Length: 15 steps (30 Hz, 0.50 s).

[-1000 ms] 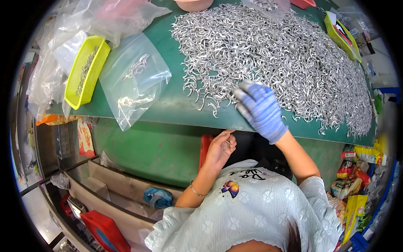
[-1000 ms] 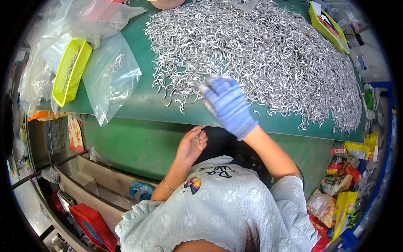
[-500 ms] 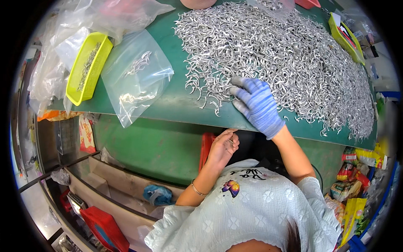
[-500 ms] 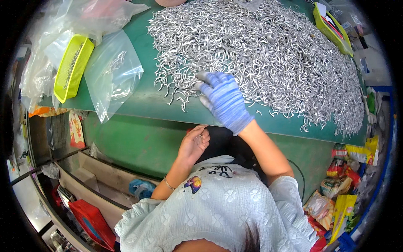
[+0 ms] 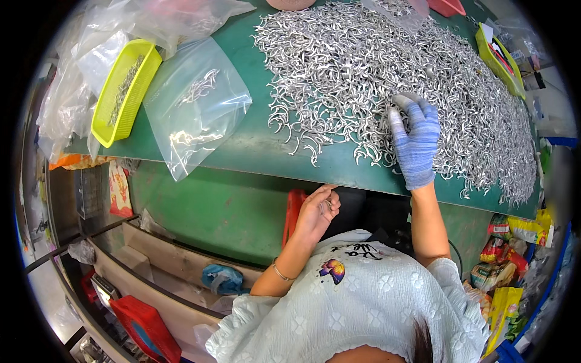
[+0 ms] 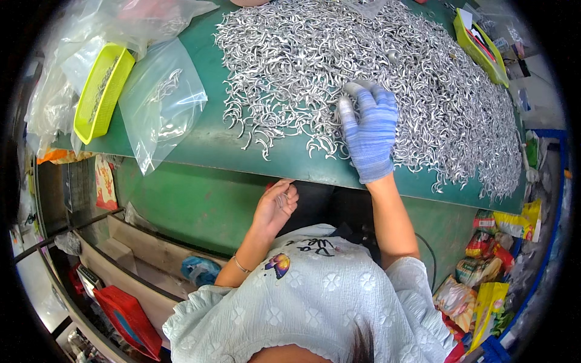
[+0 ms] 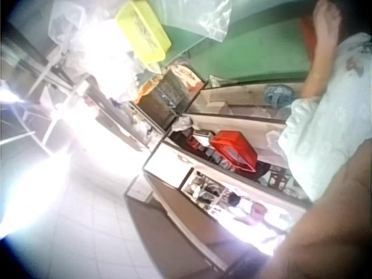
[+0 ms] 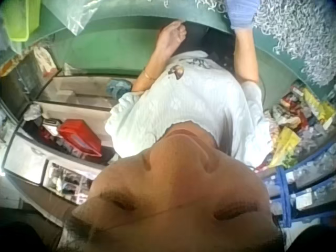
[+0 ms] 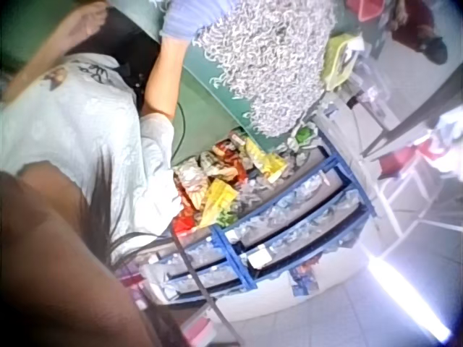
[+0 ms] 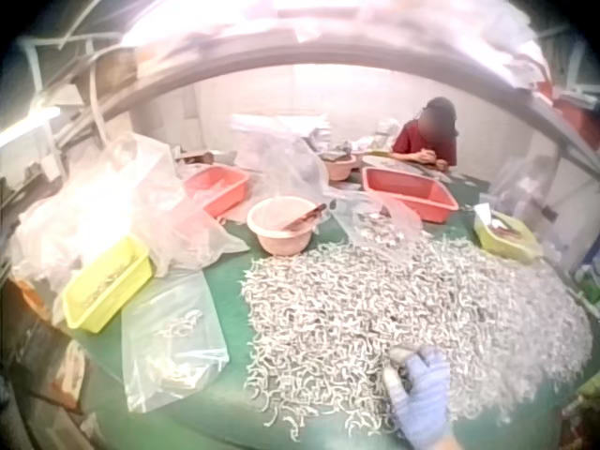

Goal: The person sorts a large pile of small, silver-colored metal hooks or fasteners on a green table. They pick up handfuls of the items, separate them, and place them into a clear plastic bag. The person wears a blue glove on their right hand and uses their bare left hand to assist in the sorting process.

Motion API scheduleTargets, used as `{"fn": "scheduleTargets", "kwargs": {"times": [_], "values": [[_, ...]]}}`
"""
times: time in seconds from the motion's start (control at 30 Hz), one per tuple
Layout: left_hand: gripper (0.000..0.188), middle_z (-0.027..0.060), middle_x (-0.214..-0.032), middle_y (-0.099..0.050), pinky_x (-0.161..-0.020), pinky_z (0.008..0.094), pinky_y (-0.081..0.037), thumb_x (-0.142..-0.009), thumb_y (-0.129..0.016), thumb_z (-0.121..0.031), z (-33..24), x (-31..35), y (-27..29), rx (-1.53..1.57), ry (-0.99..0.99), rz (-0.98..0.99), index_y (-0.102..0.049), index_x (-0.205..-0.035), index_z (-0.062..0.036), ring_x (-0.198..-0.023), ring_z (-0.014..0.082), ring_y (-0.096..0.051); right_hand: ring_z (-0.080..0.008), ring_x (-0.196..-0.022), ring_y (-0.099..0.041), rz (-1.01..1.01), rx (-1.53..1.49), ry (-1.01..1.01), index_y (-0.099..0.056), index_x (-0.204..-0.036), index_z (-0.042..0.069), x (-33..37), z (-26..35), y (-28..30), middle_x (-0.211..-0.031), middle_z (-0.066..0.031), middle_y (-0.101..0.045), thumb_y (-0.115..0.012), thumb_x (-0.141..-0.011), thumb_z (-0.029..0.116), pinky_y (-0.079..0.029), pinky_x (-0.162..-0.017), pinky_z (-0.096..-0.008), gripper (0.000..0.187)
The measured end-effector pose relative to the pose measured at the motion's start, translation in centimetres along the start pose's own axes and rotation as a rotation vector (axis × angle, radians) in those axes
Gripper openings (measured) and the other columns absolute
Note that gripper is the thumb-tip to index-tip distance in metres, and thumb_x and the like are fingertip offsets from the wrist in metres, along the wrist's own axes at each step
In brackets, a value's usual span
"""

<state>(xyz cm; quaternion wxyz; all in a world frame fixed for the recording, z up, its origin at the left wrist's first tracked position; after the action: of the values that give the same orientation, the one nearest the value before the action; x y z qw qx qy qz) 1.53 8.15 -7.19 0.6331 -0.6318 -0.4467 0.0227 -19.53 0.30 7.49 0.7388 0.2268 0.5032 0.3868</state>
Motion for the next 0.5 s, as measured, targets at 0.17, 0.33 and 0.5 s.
{"fn": "scheduleTargets", "kwargs": {"times": [0.17,0.33,0.5], "values": [[0.016,0.0031,-0.076,-0.052,-0.061,0.0239,-0.041,-0.093,-0.054,-0.013,0.0,0.0,0.0,0.001,0.016,-0.005,-0.059,-0.106,-0.0052,-0.069,0.0133,-0.049,-0.03,-0.112,-0.054,0.074,-0.132,0.058,-0.067,-0.107,0.009,0.1,1.3,0.5,-0.115,-0.0113,-0.062,-0.069,-0.082,0.017,-0.039,-0.097,-0.0434,0.027],[0.016,0.0029,-0.076,-0.051,-0.061,0.0237,-0.041,-0.094,-0.054,-0.013,0.0,-0.1,-0.2,-0.002,0.017,-0.001,-0.059,-0.106,-0.0053,-0.07,0.0133,-0.048,-0.0287,-0.119,-0.051,0.294,0.04,0.2,-0.067,-0.104,0.014,1.3,1.3,-1.3,-0.115,-0.007,-0.062,-0.07,-0.078,0.026,-0.029,-0.106,-0.047,0.029],[0.017,0.0025,-0.076,-0.05,-0.061,0.0237,-0.041,-0.093,-0.054,-0.014,-0.1,0.1,-0.3,-0.011,0.012,-0.001,-0.059,-0.107,-0.0057,-0.07,0.0131,-0.048,-0.0279,-0.109,-0.056,0.164,0.106,0.134,-0.07,-0.09,0.013,0.4,0.4,-0.6,-0.106,-0.0078,-0.065,-0.072,-0.078,0.022,-0.031,-0.102,-0.0455,0.016]]}}
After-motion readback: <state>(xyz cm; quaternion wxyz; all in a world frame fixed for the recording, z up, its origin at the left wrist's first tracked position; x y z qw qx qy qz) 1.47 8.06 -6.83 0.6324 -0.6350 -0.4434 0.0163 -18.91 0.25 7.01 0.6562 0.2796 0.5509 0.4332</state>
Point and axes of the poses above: each hand's wrist, its own x-axis away from the middle knuckle, its own y-axis out of the back of the hand, z = x × y, the point moved 3 cm from there along -x, towards the middle knuckle
